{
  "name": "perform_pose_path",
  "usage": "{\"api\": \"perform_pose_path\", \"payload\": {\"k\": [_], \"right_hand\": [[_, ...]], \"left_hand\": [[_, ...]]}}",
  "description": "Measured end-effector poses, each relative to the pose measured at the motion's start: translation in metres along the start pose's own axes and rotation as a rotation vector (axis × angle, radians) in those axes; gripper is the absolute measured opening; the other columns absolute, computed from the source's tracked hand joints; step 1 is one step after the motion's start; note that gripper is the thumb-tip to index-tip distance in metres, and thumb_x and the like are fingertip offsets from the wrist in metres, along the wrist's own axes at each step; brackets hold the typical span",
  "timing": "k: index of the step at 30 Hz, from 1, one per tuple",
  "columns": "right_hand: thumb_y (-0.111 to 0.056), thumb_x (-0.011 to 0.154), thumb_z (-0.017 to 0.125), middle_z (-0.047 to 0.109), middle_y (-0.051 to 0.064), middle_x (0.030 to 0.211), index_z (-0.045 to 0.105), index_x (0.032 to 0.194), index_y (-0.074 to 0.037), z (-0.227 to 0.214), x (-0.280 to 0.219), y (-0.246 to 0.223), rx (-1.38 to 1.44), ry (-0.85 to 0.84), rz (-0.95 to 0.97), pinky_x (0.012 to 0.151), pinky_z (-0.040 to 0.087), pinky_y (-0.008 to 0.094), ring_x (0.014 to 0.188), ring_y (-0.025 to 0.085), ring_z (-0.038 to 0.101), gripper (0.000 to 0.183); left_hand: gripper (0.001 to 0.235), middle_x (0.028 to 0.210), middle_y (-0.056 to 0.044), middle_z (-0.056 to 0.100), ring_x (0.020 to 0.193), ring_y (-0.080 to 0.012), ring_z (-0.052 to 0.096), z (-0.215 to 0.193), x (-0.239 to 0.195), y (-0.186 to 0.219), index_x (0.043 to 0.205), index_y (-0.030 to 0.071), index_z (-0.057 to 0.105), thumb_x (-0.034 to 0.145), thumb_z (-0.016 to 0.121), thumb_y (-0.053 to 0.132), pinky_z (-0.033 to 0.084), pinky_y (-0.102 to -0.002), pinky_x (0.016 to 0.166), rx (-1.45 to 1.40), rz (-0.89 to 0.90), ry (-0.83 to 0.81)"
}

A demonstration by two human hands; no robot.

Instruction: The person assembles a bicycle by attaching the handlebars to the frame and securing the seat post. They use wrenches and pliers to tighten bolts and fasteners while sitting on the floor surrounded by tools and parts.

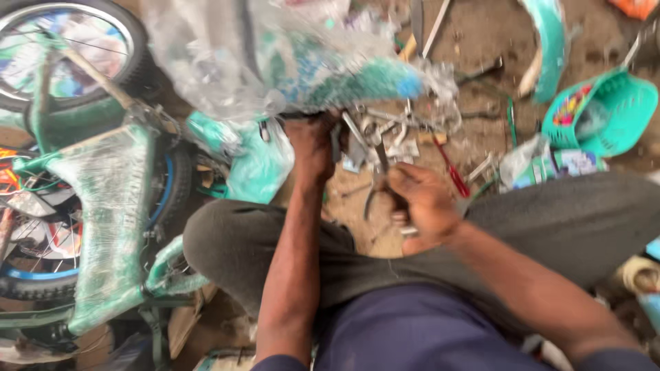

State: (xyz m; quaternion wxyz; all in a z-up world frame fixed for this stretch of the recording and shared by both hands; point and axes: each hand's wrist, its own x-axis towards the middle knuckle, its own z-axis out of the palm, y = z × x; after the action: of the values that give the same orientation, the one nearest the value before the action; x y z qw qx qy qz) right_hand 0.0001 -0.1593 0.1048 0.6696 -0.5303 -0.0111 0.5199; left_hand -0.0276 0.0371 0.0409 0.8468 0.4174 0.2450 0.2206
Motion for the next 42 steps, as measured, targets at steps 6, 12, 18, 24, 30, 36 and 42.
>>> {"api": "perform_pose_path", "payload": {"k": [6,12,18,24,30,36,42], "right_hand": [[-0.039,0.101,0.063,0.067,0.01,0.074,0.076,0.094,-0.003,-0.098,0.056,-0.087,-1.093,0.027,0.167,0.054,0.049,0.032,0.06,0.015,0.058,0.038],[-0.036,0.1,0.061,0.067,0.008,0.07,0.073,0.096,-0.01,-0.057,0.052,-0.102,-1.175,0.057,0.028,0.051,0.048,0.031,0.055,0.015,0.058,0.029],[-0.024,0.102,0.061,0.057,0.001,0.074,0.064,0.1,-0.01,0.044,0.021,-0.001,0.355,0.189,0.085,0.049,0.041,0.026,0.058,0.011,0.05,0.014],[-0.034,0.102,0.056,0.059,0.003,0.068,0.065,0.098,-0.007,-0.014,0.006,0.011,-0.104,0.219,0.068,0.044,0.042,0.03,0.049,0.013,0.049,0.029],[-0.04,0.1,0.059,0.074,0.016,0.08,0.077,0.098,-0.004,-0.068,0.03,-0.078,-1.076,0.175,0.28,0.054,0.054,0.039,0.055,0.02,0.062,0.04],[-0.03,0.103,0.061,0.065,0.007,0.082,0.065,0.109,-0.006,-0.004,0.022,0.021,-0.129,0.142,0.02,0.056,0.05,0.033,0.062,0.015,0.058,0.026],[-0.032,0.11,0.061,0.059,0.002,0.08,0.063,0.111,0.001,-0.021,0.013,0.033,-0.144,-0.008,-0.097,0.054,0.045,0.029,0.064,0.011,0.052,0.033]], "left_hand": [[0.02,0.062,-0.007,0.063,0.044,-0.017,0.057,0.022,-0.01,0.019,0.083,0.001,0.065,0.091,0.073,0.018,0.049,-0.032,0.041,0.037,0.075,-0.083],[0.026,0.056,-0.008,0.063,0.043,-0.0163,0.056,0.004,-0.011,0.008,0.071,0.001,0.068,0.089,0.068,0.02,0.043,-0.03,0.044,0.029,0.036,-0.121],[0.018,0.06,-0.008,0.064,0.046,-0.0165,0.058,0.012,-0.001,0.006,0.077,-0.001,0.07,0.086,0.07,0.014,0.043,-0.032,0.043,0.108,0.034,-0.008],[0.016,0.062,-0.006,0.065,0.046,-0.0167,0.058,0.013,-0.012,0.025,0.082,0.001,0.07,0.087,0.076,0.014,0.043,-0.031,0.041,0.159,0.081,-0.104],[0.015,0.064,-0.01,0.063,0.047,-0.0186,0.058,-0.003,-0.019,-0.007,0.086,-0.001,0.067,0.085,0.081,0.005,0.044,-0.032,0.041,0.014,-0.044,-0.135],[0.004,0.071,-0.008,0.069,0.055,-0.0196,0.063,-0.028,0.001,-0.039,0.09,0.007,0.075,0.087,0.077,0.009,0.047,-0.033,0.048,0.801,0.549,-0.082],[0.008,0.065,-0.006,0.064,0.045,-0.0178,0.056,-0.013,-0.007,-0.003,0.09,0.009,0.069,0.086,0.075,0.006,0.043,-0.033,0.041,-0.076,0.049,-0.031]]}}
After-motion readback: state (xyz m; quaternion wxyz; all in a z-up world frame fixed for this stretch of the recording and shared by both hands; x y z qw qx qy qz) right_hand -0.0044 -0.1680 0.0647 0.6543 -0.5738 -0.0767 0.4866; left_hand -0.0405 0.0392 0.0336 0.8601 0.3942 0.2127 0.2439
